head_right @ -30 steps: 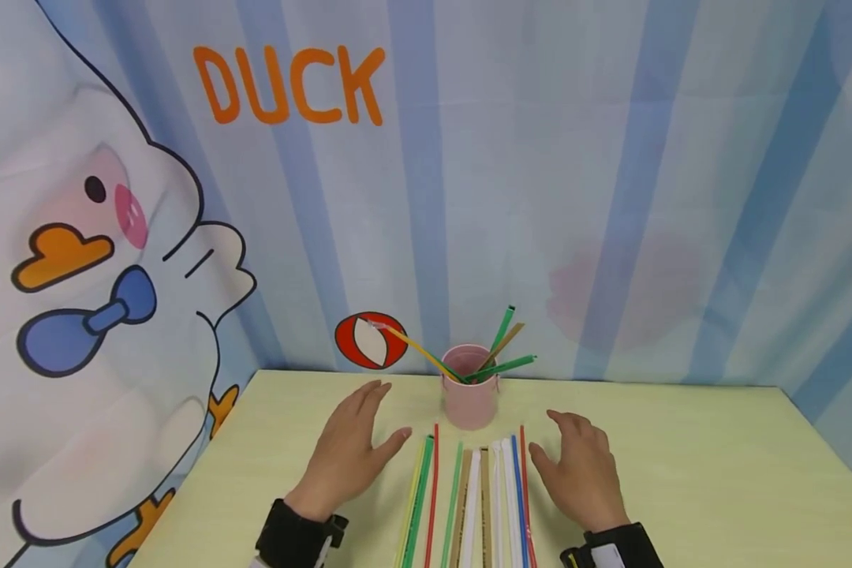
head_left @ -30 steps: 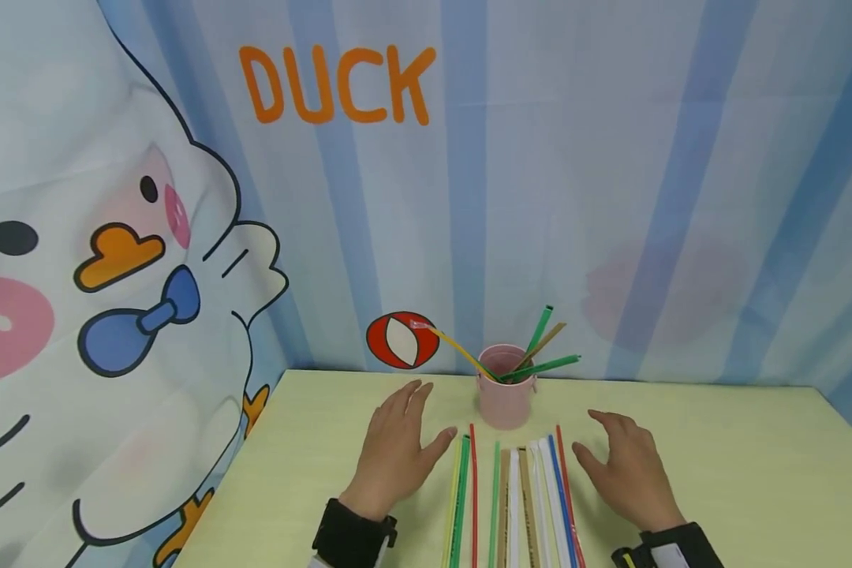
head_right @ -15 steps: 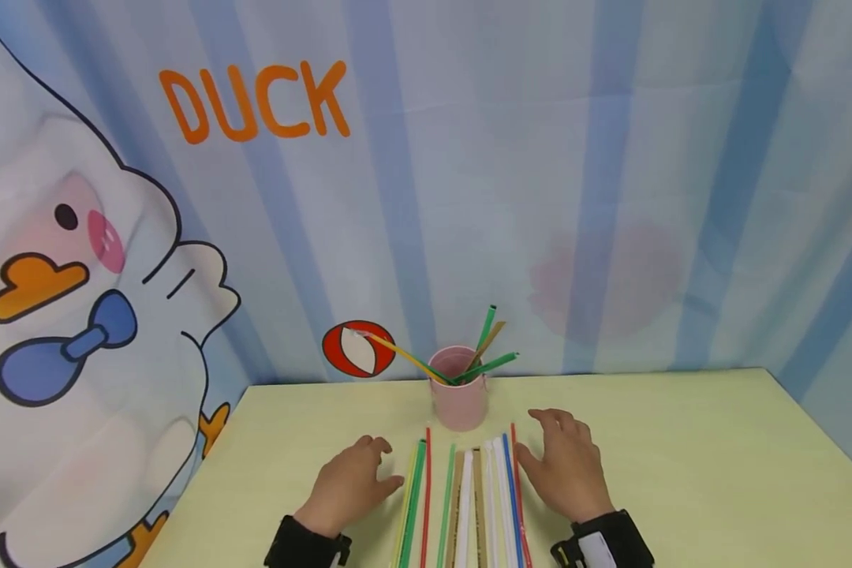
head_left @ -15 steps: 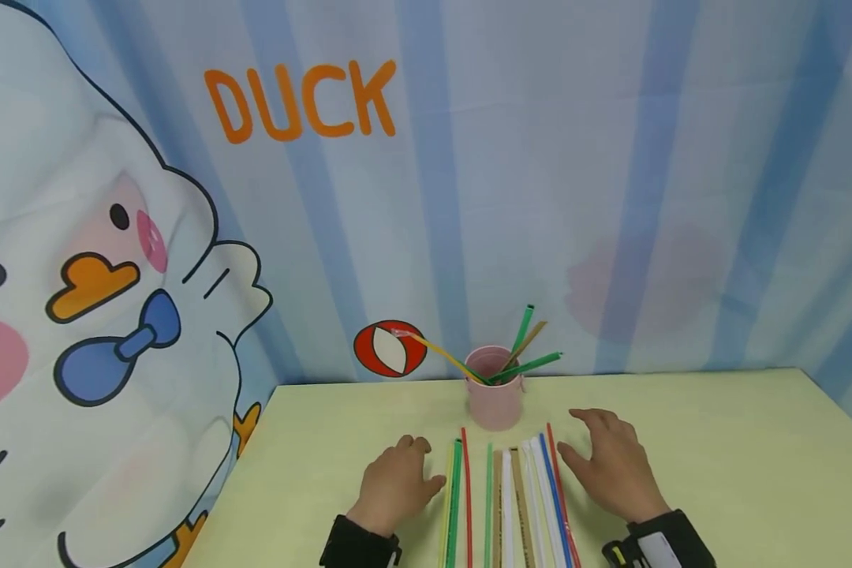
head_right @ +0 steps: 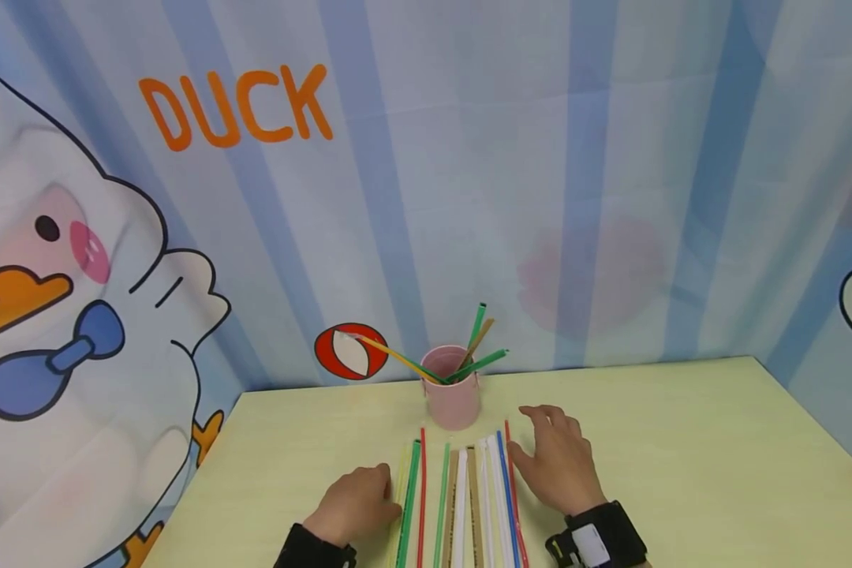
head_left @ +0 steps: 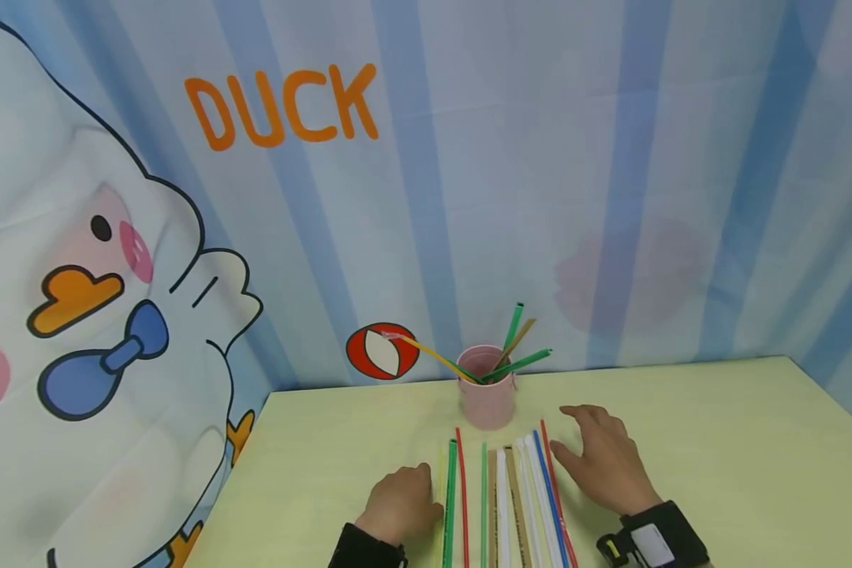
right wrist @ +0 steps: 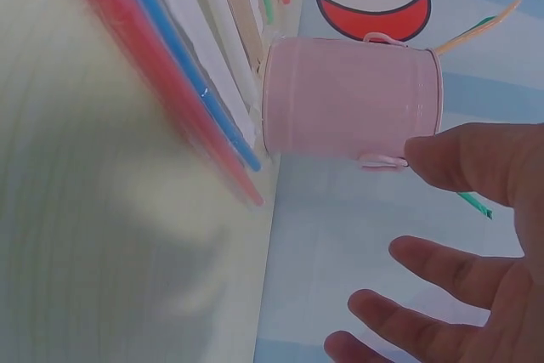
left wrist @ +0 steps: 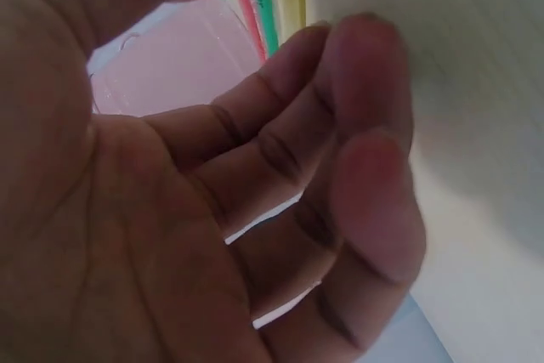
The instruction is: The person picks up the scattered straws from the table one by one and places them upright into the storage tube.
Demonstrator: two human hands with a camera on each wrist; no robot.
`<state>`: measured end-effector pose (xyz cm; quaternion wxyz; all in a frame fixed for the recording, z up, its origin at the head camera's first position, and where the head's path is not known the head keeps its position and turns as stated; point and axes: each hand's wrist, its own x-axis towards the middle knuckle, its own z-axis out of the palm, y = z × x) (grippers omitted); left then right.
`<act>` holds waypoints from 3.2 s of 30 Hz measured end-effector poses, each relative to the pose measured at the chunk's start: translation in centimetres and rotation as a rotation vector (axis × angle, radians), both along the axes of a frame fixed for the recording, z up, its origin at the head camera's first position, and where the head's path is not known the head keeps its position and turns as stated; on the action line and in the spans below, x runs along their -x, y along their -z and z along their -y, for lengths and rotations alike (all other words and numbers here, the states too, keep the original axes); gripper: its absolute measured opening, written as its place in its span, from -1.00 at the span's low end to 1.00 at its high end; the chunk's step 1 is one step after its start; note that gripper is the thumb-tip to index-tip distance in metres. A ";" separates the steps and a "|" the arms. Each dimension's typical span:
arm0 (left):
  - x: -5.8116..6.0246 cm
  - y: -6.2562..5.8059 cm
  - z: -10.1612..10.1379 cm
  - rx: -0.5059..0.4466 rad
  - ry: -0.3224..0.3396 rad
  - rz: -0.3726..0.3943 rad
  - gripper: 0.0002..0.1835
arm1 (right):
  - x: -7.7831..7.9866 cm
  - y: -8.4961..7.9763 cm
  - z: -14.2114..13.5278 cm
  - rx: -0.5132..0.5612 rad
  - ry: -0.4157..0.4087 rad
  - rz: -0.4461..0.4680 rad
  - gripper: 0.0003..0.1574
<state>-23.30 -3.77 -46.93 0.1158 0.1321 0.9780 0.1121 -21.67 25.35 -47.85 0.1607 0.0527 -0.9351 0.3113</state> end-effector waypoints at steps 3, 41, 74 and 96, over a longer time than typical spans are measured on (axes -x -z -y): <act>-0.2 -0.1 -0.1 -0.003 -0.017 0.019 -0.79 | 0.0 0.0 0.0 -0.002 -0.002 0.009 -0.36; 1.4 -13.1 1.1 -0.916 0.079 -0.566 -0.81 | 0.2 0.0 0.0 0.014 -0.022 0.110 -0.32; 8.0 -3.4 -2.5 -0.750 -0.157 -0.490 -0.79 | -0.3 0.4 1.1 0.016 -0.050 0.155 -0.35; 4.1 -2.6 0.2 -0.546 -0.129 -0.498 -0.68 | -0.2 -0.4 0.4 -0.021 -0.065 0.141 -0.36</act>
